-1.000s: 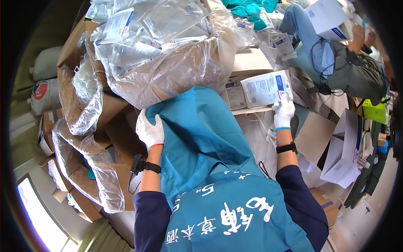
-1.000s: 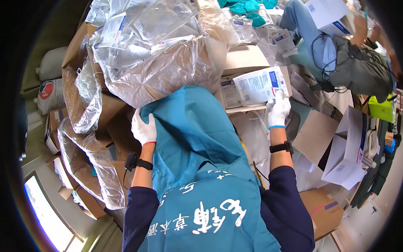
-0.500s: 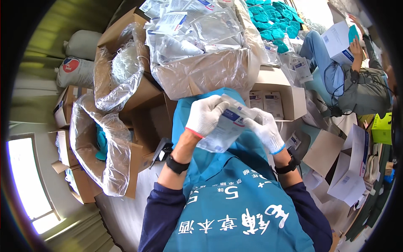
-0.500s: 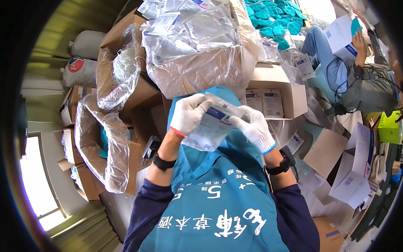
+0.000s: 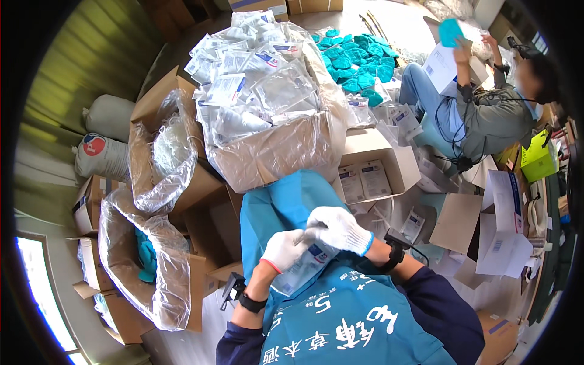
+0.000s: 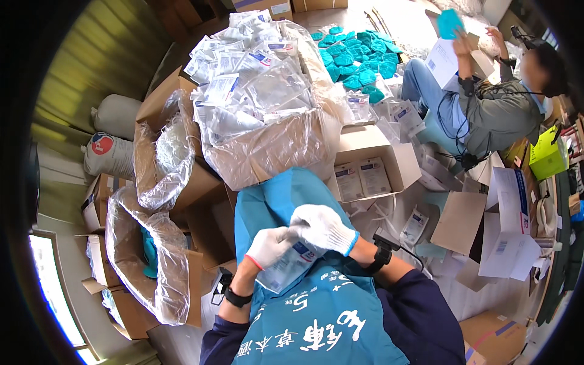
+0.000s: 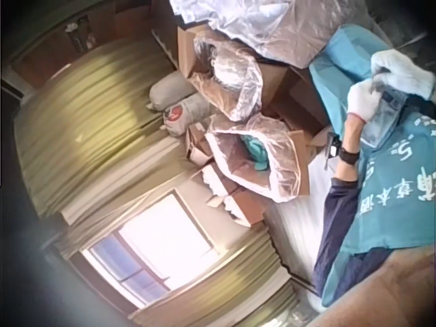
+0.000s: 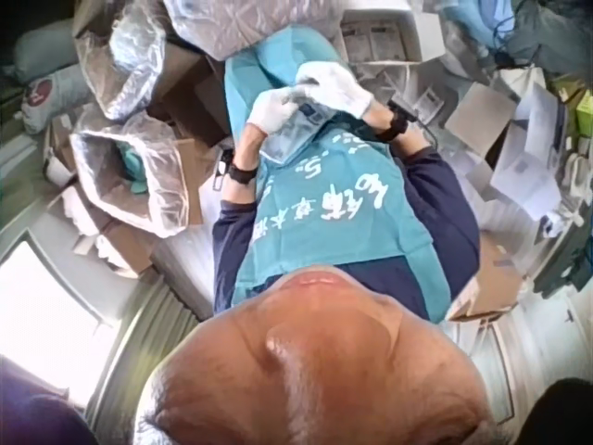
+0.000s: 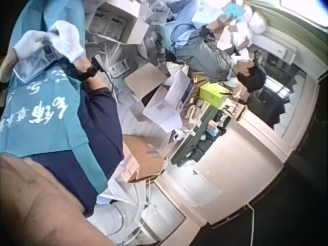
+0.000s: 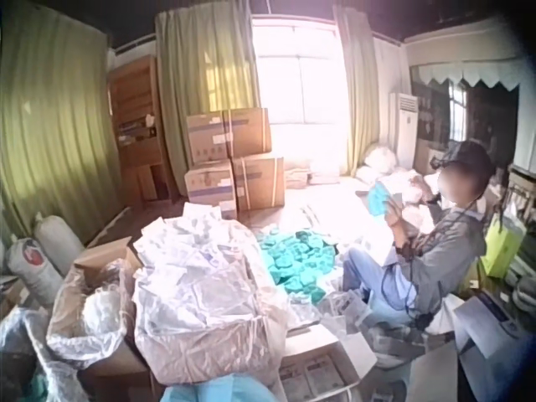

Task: The person packs teal face masks into white plastic bags. They pick up a mask, place it inside a bag, and tie the bag's drawstrings to seal it. The person repeats this process for multiple masks, placing the finished packages into a cardboard box.

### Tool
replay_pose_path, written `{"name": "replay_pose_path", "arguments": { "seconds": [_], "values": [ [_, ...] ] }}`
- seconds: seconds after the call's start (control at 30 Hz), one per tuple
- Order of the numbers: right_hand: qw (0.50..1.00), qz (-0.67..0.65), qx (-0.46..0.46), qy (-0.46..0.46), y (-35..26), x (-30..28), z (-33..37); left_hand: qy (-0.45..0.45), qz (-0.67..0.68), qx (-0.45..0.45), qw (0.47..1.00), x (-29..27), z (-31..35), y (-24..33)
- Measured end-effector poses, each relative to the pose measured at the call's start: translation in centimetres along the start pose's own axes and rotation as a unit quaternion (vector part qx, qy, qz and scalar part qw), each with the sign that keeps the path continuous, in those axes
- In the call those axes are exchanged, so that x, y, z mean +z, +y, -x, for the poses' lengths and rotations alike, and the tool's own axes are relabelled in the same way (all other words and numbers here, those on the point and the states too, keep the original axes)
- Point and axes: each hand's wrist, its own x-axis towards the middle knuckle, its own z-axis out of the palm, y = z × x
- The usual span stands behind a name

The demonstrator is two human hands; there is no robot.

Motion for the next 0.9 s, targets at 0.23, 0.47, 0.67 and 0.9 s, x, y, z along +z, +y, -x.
{"name": "replay_pose_path", "arguments": {
  "seconds": [0.23, 0.47, 0.67, 0.9],
  "values": [
    [0.996, 0.075, -0.053, 0.024, 0.5, 2.3, 0.5, 0.015, -0.137, 0.031, 0.990, 1.1, 0.5, -1.5],
    [0.994, 0.075, 0.015, 0.079, 0.2, 3.9, -0.8, 0.144, -0.278, 0.139, 0.940, 1.0, 1.3, -0.7],
    [0.992, 0.014, 0.118, 0.046, 3.6, 4.7, -3.3, 0.263, -0.369, 0.368, 0.812, -0.7, 2.2, 3.1],
    [0.919, -0.319, 0.190, 0.131, 5.1, 5.9, -5.8, 0.547, -0.149, 0.304, 0.766, -1.4, 3.7, 3.7]
  ]
}}
